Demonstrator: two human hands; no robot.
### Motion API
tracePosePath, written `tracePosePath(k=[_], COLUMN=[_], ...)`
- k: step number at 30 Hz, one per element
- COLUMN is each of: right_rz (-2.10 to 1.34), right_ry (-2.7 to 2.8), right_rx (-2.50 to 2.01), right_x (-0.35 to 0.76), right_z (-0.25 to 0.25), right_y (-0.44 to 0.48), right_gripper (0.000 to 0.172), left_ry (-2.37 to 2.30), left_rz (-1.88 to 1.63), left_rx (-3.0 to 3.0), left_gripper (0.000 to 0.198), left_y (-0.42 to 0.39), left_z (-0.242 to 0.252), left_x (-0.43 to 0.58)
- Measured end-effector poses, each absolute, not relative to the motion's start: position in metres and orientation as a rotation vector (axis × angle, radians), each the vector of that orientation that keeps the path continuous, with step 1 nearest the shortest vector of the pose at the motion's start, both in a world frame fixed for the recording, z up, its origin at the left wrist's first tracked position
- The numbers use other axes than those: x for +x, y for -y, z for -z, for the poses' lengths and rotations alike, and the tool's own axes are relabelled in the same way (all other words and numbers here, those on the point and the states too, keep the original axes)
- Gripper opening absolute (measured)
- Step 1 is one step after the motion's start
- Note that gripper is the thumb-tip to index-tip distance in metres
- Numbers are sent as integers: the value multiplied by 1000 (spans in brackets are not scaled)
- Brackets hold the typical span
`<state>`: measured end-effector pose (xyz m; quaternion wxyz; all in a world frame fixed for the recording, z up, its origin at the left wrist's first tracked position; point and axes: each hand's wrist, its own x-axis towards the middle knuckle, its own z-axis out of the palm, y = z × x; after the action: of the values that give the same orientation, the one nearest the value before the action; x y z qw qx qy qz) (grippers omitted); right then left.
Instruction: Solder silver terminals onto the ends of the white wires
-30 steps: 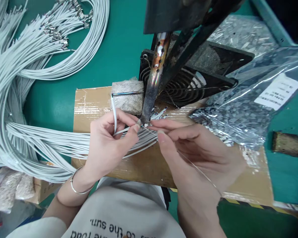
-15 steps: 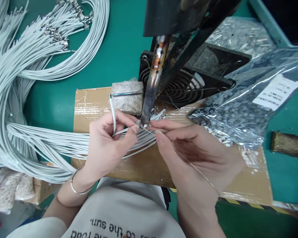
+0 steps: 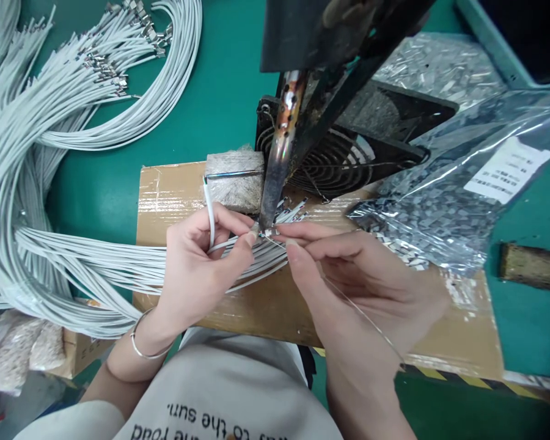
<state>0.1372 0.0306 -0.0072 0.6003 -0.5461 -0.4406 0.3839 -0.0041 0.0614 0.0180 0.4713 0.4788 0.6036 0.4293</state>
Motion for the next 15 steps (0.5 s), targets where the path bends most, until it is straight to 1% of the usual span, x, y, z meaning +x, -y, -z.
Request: tracePosePath(k=[7, 15], right_rz=[-857, -863], right_ry=[1051, 1037], right_rx=[-1267, -1255], right_x=[139, 136], right_z=[11, 13], right_y=[-30, -29], right_gripper=[17, 19], left_ry=[-1477, -1483], left_rz=[-1042, -1055], left_rx=[1185, 1201], left_gripper=[15, 15], left_y=[-62, -61], left_z=[-18, -17], left_x=[-3, -4])
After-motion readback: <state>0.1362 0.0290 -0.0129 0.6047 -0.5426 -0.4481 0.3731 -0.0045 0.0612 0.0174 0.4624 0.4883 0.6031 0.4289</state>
